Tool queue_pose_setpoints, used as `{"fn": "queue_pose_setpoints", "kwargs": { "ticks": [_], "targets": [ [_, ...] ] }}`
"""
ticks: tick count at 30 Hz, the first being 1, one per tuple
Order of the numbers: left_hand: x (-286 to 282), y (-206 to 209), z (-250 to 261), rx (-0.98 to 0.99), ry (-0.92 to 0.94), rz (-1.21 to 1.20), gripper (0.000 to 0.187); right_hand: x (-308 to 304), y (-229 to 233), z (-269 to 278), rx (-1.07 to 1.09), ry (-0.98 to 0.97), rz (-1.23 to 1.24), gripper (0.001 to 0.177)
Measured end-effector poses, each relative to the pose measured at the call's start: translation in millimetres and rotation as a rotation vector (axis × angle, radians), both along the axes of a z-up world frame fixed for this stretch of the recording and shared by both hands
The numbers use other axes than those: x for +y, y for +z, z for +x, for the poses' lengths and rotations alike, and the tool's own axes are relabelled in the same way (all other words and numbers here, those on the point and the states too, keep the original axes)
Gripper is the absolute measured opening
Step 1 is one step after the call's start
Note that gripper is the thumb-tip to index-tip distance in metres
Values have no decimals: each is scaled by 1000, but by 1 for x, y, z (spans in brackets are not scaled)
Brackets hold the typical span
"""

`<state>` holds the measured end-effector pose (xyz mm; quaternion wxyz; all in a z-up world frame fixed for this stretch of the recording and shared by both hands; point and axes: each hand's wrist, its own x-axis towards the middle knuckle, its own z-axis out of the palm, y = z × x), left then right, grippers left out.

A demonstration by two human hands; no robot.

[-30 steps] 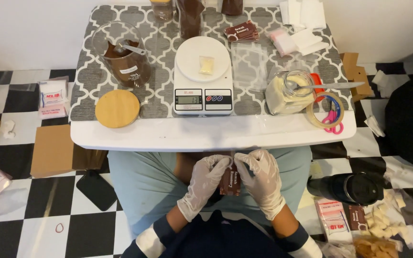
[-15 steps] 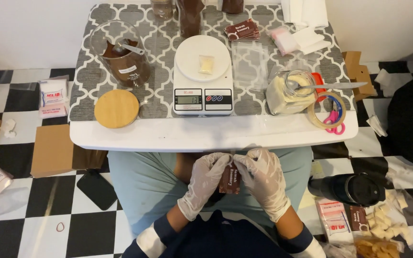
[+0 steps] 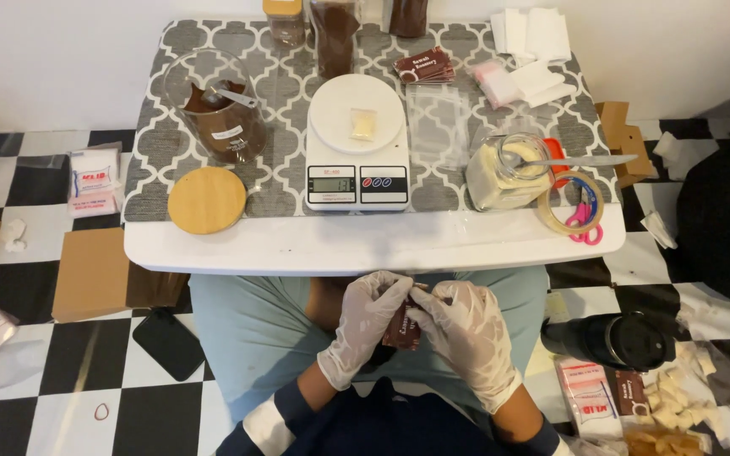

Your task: A person wearing gloves is sealing small brown packets using adhesive tape and scissors at a low table.

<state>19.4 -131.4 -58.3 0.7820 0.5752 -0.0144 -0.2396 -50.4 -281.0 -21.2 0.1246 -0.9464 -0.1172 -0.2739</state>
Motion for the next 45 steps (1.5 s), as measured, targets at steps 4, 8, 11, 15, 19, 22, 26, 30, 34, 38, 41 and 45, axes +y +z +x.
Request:
{"fn": "queue_pose_setpoints", "kwargs": {
  "ticks": [4,8,11,15,19,22,26,30,34,38,41,45],
  "targets": [
    [-1,-2,-1,37,-39,-105,21,-7,-13,-10,-28,-9,84,30],
    [-4,-7,-5,164,45,-227,15,-14,-26,-20,-79,-120,261,26],
    [-5,10,-11,321,50,-303,15,-20,-27,-25,-91,-165,449,21],
    [-9,18,-20,371,69,-445,13,-25,-24,-27,-73,-220,740,13],
    [4,87,-4,205,43,-519,23,-31,-37,-23,1,-239,913,22],
    [2,100,14,72,298,-537,29,-28,-46,-11,80,-129,1359,29],
    [2,106,29,-45,351,-633,26,-4,-21,11,235,-8,1731,33],
    [0,102,38,-90,441,-641,34,26,32,34,304,208,1741,48],
    [8,99,46,-140,448,-691,24,54,43,62,215,280,1950,34],
    [24,96,48,-249,344,-673,36,62,51,77,172,251,1945,26],
    [46,110,39,-611,186,-263,40,45,44,72,86,225,1907,17],
    [61,88,54,-1231,71,644,40,0,21,43,-68,148,1762,12]
  ]
}}
